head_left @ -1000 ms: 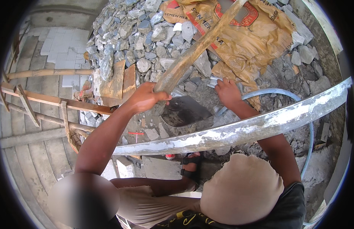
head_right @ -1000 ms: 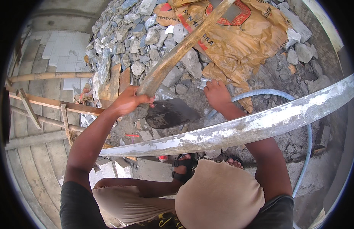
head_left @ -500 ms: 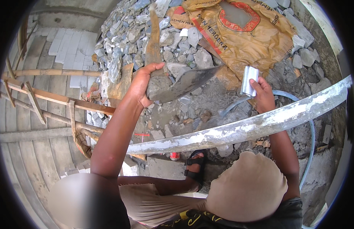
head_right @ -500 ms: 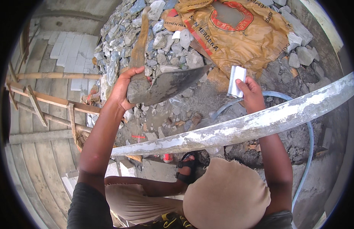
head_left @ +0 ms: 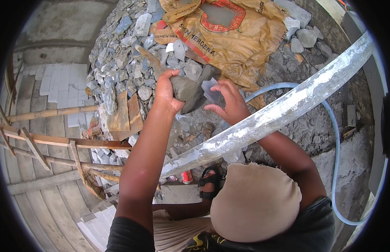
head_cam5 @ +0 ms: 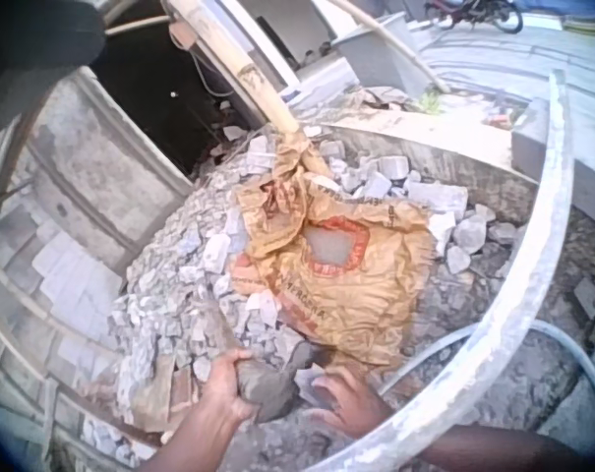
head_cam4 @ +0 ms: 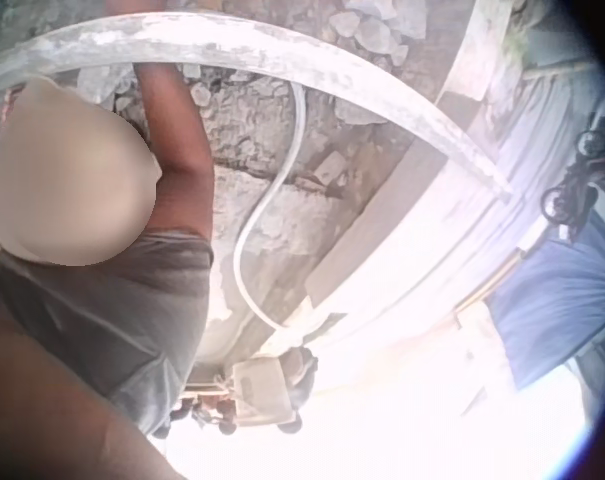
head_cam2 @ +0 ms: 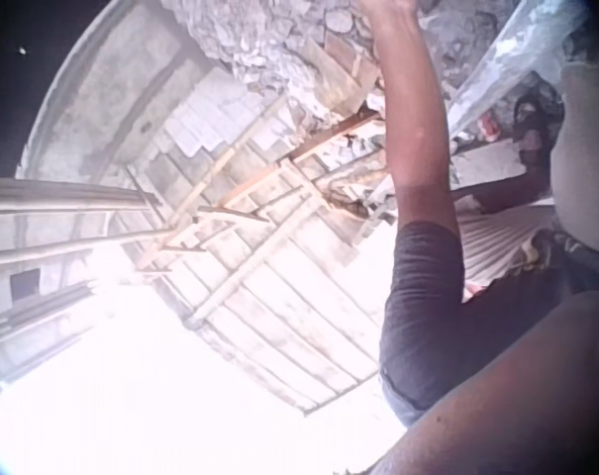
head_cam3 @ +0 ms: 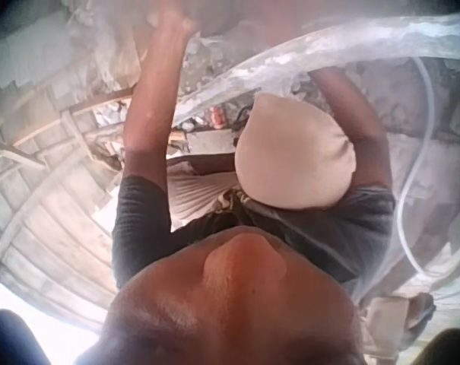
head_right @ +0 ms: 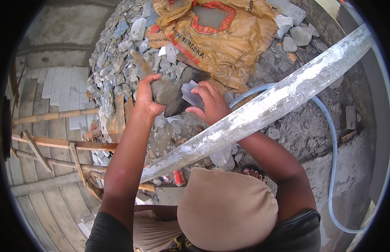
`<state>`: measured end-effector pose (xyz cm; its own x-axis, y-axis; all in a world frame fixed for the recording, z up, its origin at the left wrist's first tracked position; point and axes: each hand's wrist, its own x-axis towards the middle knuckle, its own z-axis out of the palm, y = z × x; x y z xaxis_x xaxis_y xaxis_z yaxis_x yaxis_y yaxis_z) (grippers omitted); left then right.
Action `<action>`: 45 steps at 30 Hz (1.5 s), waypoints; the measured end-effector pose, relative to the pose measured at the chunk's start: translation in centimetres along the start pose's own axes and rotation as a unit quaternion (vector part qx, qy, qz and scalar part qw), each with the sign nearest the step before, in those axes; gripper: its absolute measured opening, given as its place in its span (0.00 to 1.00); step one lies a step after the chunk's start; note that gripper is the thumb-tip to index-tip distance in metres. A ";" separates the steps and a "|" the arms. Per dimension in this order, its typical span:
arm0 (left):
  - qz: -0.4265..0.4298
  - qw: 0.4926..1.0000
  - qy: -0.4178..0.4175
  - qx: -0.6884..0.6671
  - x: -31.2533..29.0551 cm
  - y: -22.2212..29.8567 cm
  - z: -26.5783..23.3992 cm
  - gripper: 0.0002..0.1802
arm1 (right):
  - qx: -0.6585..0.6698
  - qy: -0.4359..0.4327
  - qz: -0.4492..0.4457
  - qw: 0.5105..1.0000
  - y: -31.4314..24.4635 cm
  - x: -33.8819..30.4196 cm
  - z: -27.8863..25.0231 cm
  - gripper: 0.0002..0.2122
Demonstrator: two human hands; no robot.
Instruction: The person cleans and scrapes a metal trowel using a wooden handle and water, removing dried concrete residue.
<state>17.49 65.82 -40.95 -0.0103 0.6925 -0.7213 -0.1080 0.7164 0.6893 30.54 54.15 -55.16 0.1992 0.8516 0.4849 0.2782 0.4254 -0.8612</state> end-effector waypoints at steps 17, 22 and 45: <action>0.031 0.996 0.047 -0.071 2.9 -3.4 -1.3 0.13 | 0.035 0.060 0.064 0.996 0.4 -0.8 3.4 0.25; 0.036 0.995 0.037 -0.084 2.9 -4.0 -1.3 0.17 | 0.085 0.017 0.069 0.994 1.2 -0.5 4.0 0.13; 0.029 0.999 0.015 -0.007 4.2 0.2 5.6 0.20 | 0.119 0.148 0.147 0.971 1.8 5.6 2.3 0.19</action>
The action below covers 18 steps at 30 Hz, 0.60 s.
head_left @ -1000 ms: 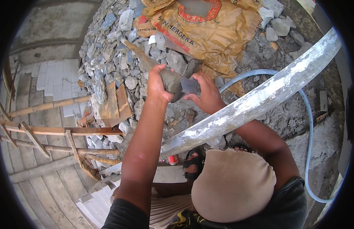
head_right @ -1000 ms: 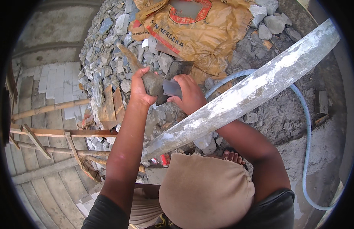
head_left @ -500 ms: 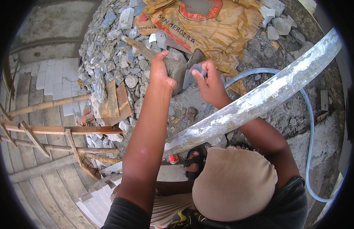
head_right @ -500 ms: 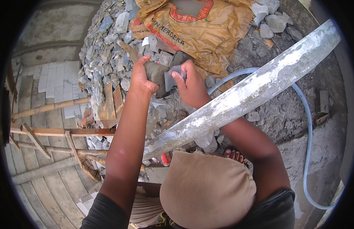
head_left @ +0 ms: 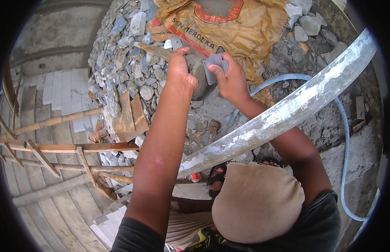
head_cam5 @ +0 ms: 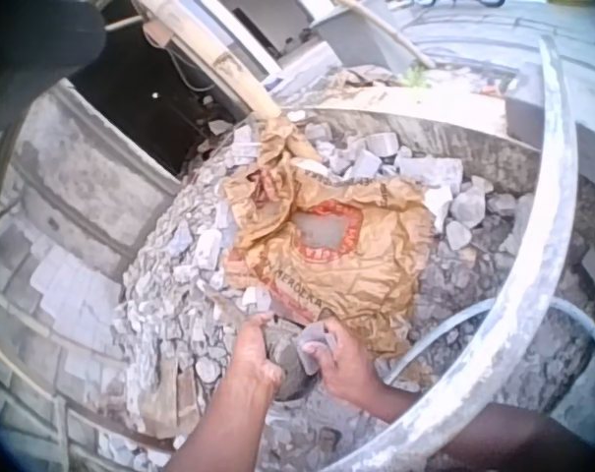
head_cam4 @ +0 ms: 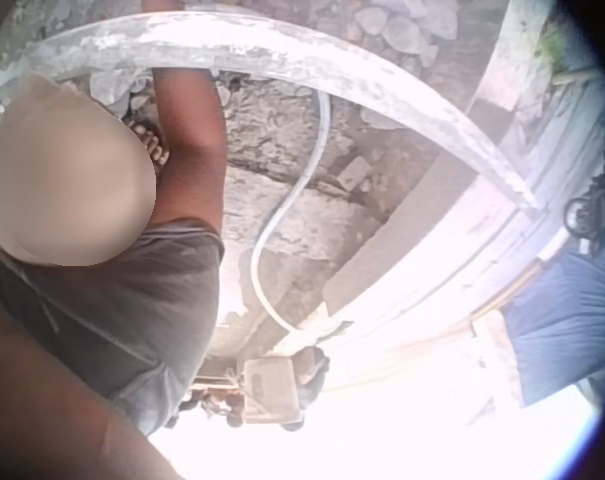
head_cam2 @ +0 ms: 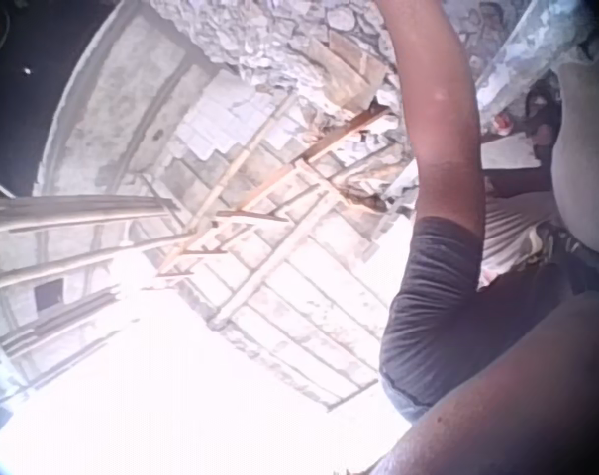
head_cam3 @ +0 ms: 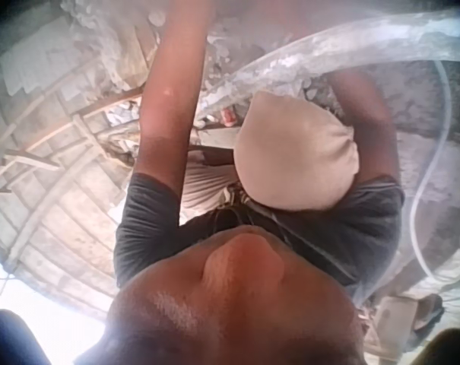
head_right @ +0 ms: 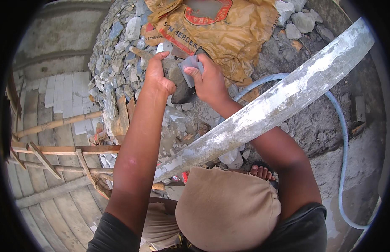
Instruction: The person cleans and scrapes a metal trowel using a wooden handle and water, removing dried concrete residue.
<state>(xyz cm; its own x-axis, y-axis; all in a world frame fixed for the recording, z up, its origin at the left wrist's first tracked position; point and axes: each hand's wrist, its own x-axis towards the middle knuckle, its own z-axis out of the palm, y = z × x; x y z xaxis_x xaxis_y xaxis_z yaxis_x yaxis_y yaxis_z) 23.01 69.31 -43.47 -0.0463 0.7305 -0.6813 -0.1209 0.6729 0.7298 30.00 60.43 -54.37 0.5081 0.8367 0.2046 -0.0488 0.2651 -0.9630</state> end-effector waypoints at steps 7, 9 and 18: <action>-0.005 0.999 -0.035 0.027 0.3 0.3 0.7 0.17 | -0.007 0.017 -0.041 0.999 -0.5 0.4 -0.1 0.21; -0.022 0.999 -0.043 0.024 0.8 1.0 0.8 0.16 | 0.011 0.027 -0.047 0.998 -0.2 0.7 0.4 0.21; 0.006 0.999 -0.025 0.019 0.8 0.4 0.7 0.14 | -0.024 0.028 -0.056 0.998 0.5 -0.7 0.8 0.20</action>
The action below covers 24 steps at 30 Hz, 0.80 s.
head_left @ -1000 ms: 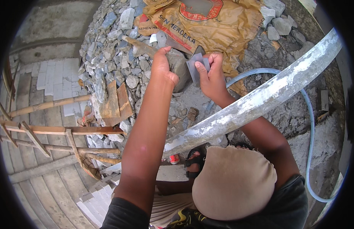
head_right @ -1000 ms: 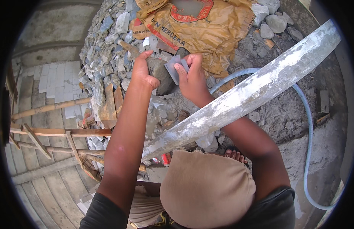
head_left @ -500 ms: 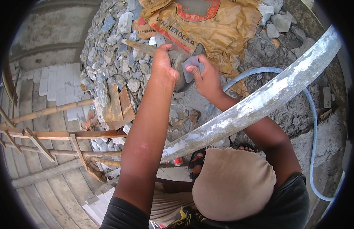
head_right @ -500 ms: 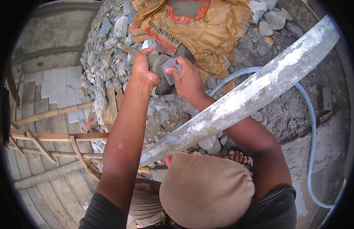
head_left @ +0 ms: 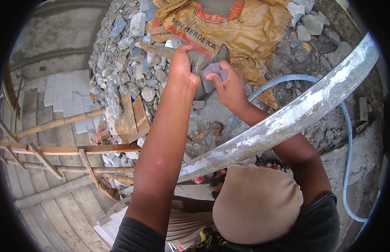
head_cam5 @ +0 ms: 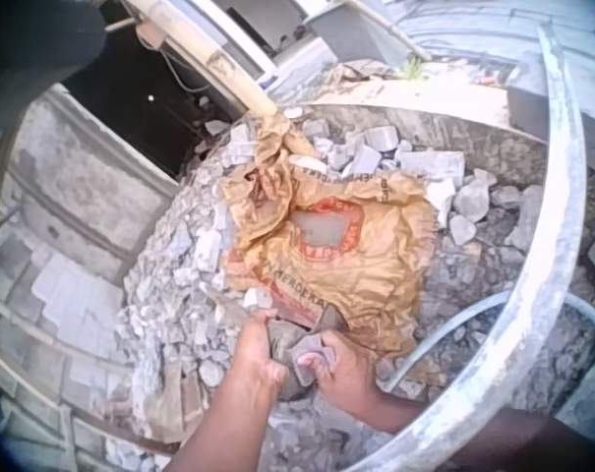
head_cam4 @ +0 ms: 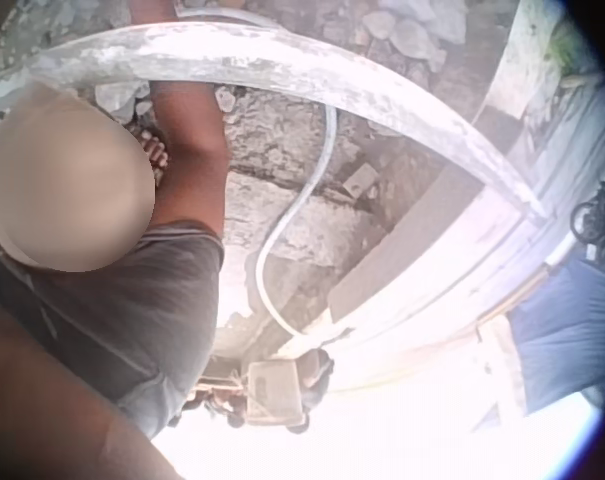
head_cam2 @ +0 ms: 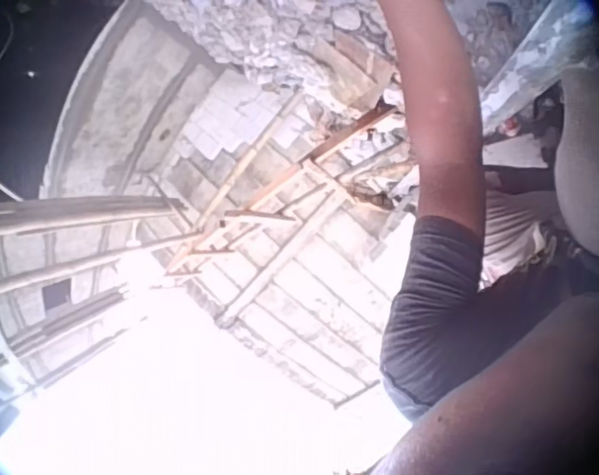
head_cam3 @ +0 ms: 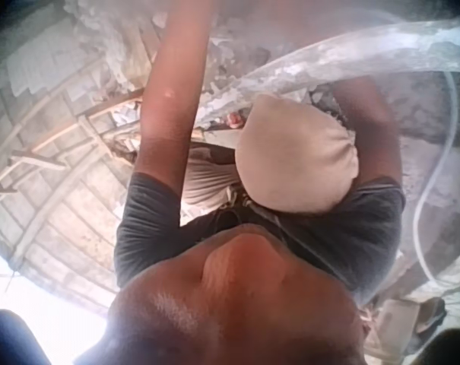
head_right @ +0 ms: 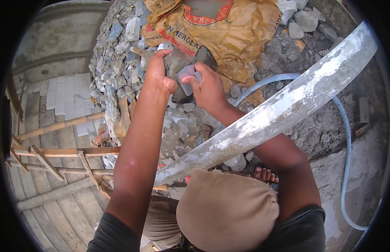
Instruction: The person cleans and scrapes a metal trowel using a wooden handle and water, removing dried concrete residue.
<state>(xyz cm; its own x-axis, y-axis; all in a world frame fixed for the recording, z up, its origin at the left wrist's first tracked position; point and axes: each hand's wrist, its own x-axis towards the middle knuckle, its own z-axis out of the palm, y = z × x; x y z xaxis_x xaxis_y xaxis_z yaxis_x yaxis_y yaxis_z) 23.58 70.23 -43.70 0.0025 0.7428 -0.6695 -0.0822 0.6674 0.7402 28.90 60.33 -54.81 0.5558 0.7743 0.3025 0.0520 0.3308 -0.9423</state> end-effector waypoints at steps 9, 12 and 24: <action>0.014 0.999 0.026 0.015 -0.6 -0.3 0.2 0.16 | -0.061 -0.003 -0.025 0.998 1.2 -0.6 -1.0 0.18; -0.024 0.999 0.021 0.006 -0.2 0.5 -0.5 0.17 | -0.025 -0.002 0.031 0.999 -0.6 1.1 -1.1 0.18; -0.007 0.999 -0.029 0.014 0.6 0.4 -0.1 0.17 | 0.013 -0.046 0.002 0.999 0.7 0.2 -0.5 0.18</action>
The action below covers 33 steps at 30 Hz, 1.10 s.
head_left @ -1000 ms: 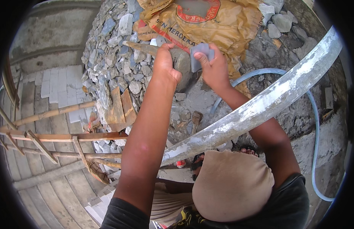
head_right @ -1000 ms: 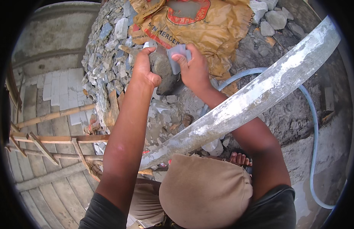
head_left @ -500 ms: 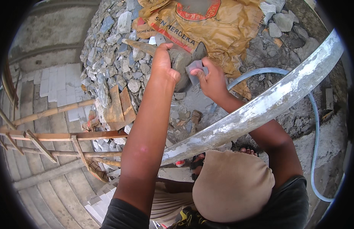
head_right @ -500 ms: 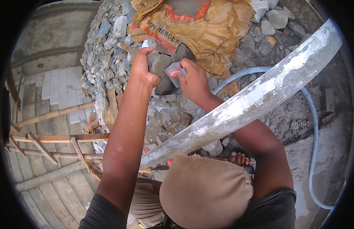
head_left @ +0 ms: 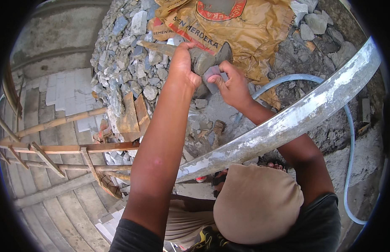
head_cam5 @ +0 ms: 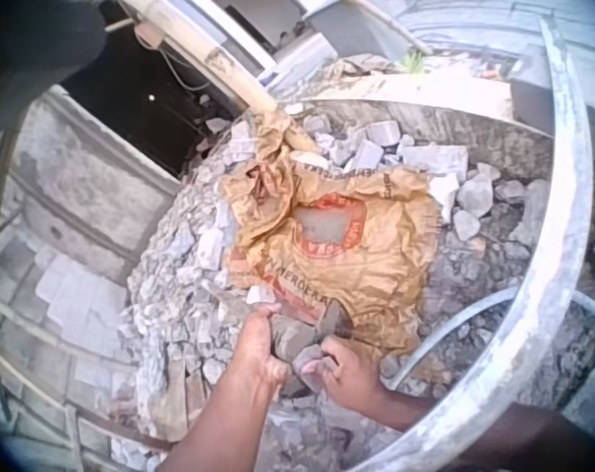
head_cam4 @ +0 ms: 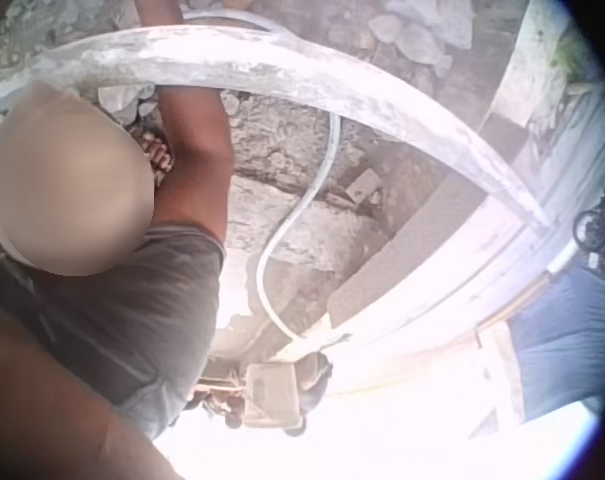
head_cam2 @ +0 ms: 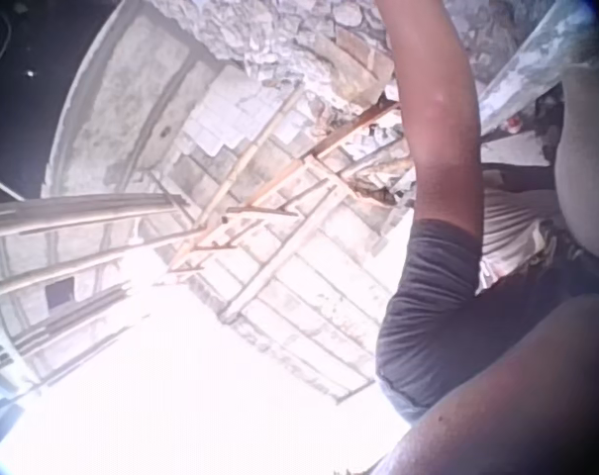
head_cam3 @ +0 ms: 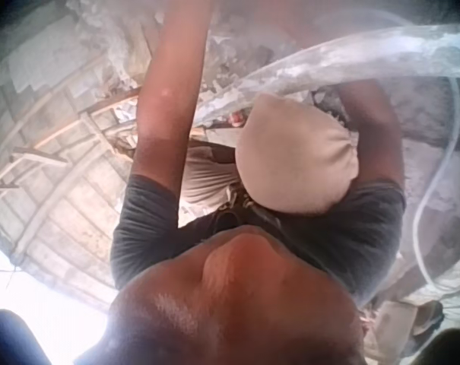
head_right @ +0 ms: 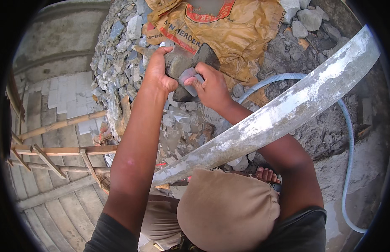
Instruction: The person cleans and scrapes a metal trowel using a wooden handle and water, removing dried concrete residue.
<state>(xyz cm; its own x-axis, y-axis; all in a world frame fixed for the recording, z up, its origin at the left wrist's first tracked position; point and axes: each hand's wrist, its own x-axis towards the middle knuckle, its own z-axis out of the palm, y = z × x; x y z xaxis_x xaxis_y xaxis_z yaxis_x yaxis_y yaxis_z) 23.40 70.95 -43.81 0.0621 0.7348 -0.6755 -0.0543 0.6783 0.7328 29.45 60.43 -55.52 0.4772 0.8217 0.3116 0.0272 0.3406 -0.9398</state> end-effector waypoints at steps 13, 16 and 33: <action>-0.004 0.999 0.029 0.016 -0.4 0.0 0.3 0.17 | -0.014 0.056 0.052 0.997 1.1 1.1 -0.4 0.22; -0.010 0.999 0.037 0.006 -0.1 -0.2 0.3 0.17 | -0.015 0.067 0.040 0.997 1.1 0.0 0.3 0.20; 0.003 0.998 0.064 0.011 -1.1 -0.1 1.3 0.17 | -0.060 0.079 0.018 0.995 -1.2 1.8 -0.9 0.15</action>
<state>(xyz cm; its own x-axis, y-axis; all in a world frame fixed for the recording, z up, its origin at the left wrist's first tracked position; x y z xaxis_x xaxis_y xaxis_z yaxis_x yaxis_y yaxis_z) 24.61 70.06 -43.10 -0.0661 0.7350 -0.6748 -0.0326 0.6743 0.7377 31.03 61.07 -53.98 0.6119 0.7470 0.2598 0.1082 0.2463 -0.9631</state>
